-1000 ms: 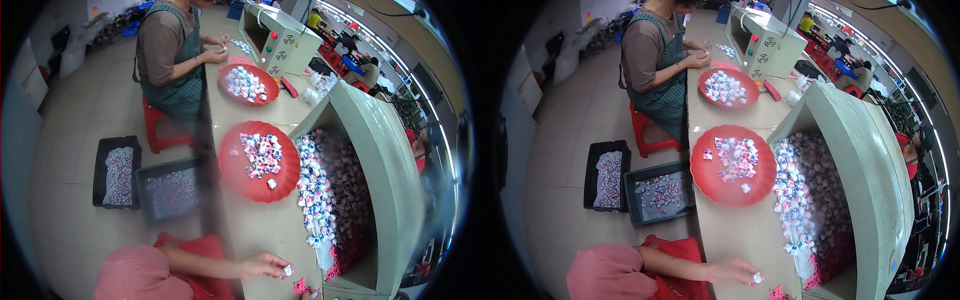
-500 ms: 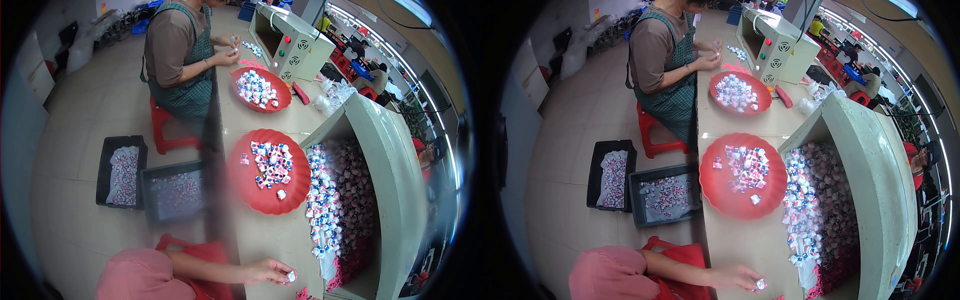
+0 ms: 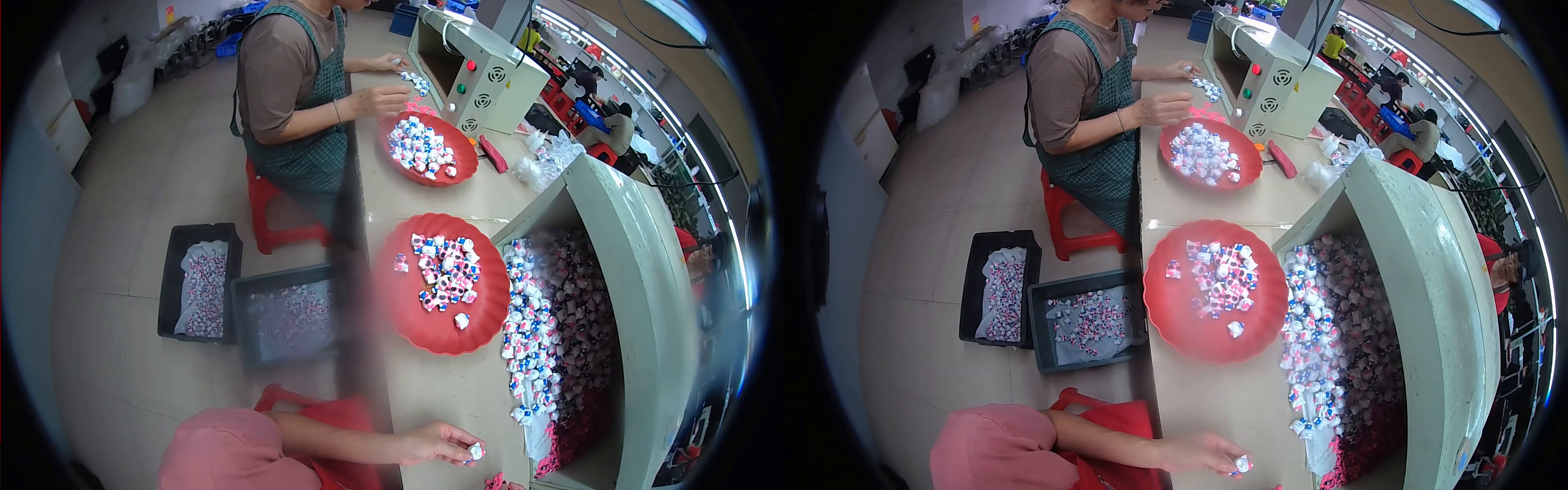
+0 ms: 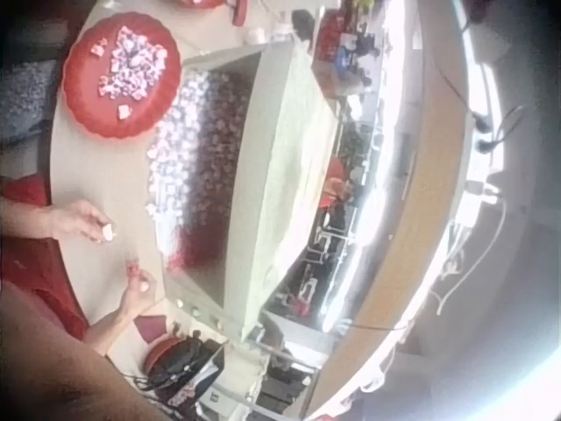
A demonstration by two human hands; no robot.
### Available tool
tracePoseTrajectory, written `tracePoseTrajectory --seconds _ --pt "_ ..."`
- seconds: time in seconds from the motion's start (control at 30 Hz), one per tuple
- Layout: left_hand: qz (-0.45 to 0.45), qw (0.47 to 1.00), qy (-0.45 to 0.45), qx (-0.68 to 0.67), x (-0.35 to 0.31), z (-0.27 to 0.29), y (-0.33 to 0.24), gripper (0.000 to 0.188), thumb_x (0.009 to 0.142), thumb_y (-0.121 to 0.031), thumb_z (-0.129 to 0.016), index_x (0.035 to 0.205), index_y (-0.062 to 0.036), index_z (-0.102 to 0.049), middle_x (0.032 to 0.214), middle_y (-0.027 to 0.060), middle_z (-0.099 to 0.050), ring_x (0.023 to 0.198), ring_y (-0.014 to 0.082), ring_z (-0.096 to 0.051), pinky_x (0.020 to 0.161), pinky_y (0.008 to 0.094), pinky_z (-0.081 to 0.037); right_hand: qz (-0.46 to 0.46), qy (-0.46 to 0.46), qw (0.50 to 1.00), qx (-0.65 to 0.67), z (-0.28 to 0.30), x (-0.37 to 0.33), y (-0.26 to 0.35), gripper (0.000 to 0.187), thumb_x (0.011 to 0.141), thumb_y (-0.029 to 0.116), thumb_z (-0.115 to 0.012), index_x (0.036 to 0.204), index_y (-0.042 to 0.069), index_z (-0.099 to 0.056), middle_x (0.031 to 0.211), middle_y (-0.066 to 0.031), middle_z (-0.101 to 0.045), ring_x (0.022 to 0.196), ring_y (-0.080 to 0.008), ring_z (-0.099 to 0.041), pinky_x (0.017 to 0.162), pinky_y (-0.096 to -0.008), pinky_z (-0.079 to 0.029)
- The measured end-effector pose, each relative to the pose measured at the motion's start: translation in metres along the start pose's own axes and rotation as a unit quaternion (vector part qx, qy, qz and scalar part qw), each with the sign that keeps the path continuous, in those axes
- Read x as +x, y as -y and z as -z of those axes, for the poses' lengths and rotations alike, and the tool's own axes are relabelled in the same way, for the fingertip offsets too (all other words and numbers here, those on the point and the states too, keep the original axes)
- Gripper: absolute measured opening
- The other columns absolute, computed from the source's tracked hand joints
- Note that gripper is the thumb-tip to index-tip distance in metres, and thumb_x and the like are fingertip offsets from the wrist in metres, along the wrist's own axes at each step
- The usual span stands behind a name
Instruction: The person applies glue from a squeeze bottle onto small figurines and attaches decorative pieces onto them by hand before placing them onto trays.
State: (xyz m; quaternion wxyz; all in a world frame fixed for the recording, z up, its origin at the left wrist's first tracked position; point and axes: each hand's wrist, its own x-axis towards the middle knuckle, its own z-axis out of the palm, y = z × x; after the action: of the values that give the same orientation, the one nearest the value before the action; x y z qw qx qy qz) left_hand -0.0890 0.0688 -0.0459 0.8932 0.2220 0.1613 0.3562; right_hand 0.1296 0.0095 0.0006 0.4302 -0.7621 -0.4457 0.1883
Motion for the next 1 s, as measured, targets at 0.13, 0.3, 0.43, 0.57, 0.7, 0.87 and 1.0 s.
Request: tracePoseTrajectory --seconds 0.13,0.3,0.43,0.57,0.7,0.87,1.0 --pt "-0.002 1.0 -0.002 0.001 0.002 0.001 -0.002 0.04 0.085 -0.011 -0.052 0.121 0.0047 -0.043 0.108 0.0066 -0.053 0.097 0.0127 -0.051 0.086 0.0252 -0.041 0.007 0.02 1.0 0.019 -0.005 0.0 0.01 0.014 0.076 0.002 -0.063 0.087 -0.004 -0.056 0.078 -0.0128 -0.058 0.07 -0.0177 -0.056 0.065 -0.0272 -0.05" --pt "0.006 1.0 -0.001 -0.002 0.002 0.0 -0.001 0.041 0.085 -0.011 -0.052 0.121 0.0046 -0.043 0.107 0.0065 -0.053 0.097 0.0123 -0.05 0.085 0.0252 -0.042 -0.026 0.039 0.995 0.086 -0.007 0.001 0.002 0.013 0.078 0.001 -0.061 0.087 -0.005 -0.055 0.078 -0.0137 -0.058 0.071 -0.0188 -0.058 0.067 -0.0288 -0.051" --pt "0.006 1.0 -0.006 0.011 -0.001 -0.004 0.001 0.041 0.085 -0.012 -0.053 0.121 0.0043 -0.043 0.107 0.0063 -0.054 0.097 0.0123 -0.051 0.085 0.0251 -0.042 -0.014 0.045 0.996 0.075 -0.004 -0.001 -0.005 0.012 0.078 0.001 -0.061 0.087 -0.005 -0.055 0.08 -0.0144 -0.059 0.071 -0.0188 -0.058 0.067 -0.0289 -0.051" --pt "0.0 1.0 -0.007 0.013 -0.001 -0.007 0.007 0.041 0.084 -0.011 -0.055 0.121 0.0018 -0.044 0.108 0.0059 -0.055 0.097 0.0128 -0.054 0.085 0.0258 -0.043 -0.02 0.043 0.995 0.082 -0.002 -0.01 0.005 0.013 0.078 0.001 -0.061 0.088 -0.005 -0.055 0.08 -0.0148 -0.06 0.07 -0.0186 -0.058 0.066 -0.0281 -0.051" --pt "-0.03 0.998 -0.011 0.052 0.009 -0.004 0.01 0.038 0.082 -0.007 -0.057 0.119 -0.0005 -0.048 0.107 0.0067 -0.058 0.098 0.0146 -0.056 0.087 0.0277 -0.044 -0.021 -0.008 0.991 0.13 -0.008 -0.011 -0.007 0.015 0.075 0.008 -0.064 0.085 -0.001 -0.056 0.07 -0.0063 -0.058 0.062 -0.012 -0.056 0.052 -0.0214 -0.042" --pt "-0.126 0.97 -0.1 0.183 -0.005 -0.018 -0.012 0.039 0.081 -0.003 -0.057 0.118 -0.0002 -0.048 0.106 0.0058 -0.057 0.097 0.0117 -0.054 0.084 0.0258 -0.044 -0.048 0.064 0.956 0.281 -0.012 -0.016 0.041 0.011 0.07 0.0 -0.065 0.08 -0.002 -0.061 0.08 -0.0087 -0.06 0.068 -0.0132 -0.055 0.06 -0.0237 -0.045" --pt "-0.133 0.96 -0.094 0.229 0.012 -0.042 0.001 0.038 0.079 0.002 -0.056 0.117 0.0005 -0.05 0.107 0.0073 -0.056 0.095 0.0122 -0.054 0.083 0.025 -0.044 -0.072 0.093 0.936 0.33 -0.007 -0.022 0.05 0.009 0.072 -0.002 -0.062 0.08 -0.003 -0.059 0.075 -0.0087 -0.058 0.057 -0.0117 -0.053 0.053 -0.0223 -0.043"
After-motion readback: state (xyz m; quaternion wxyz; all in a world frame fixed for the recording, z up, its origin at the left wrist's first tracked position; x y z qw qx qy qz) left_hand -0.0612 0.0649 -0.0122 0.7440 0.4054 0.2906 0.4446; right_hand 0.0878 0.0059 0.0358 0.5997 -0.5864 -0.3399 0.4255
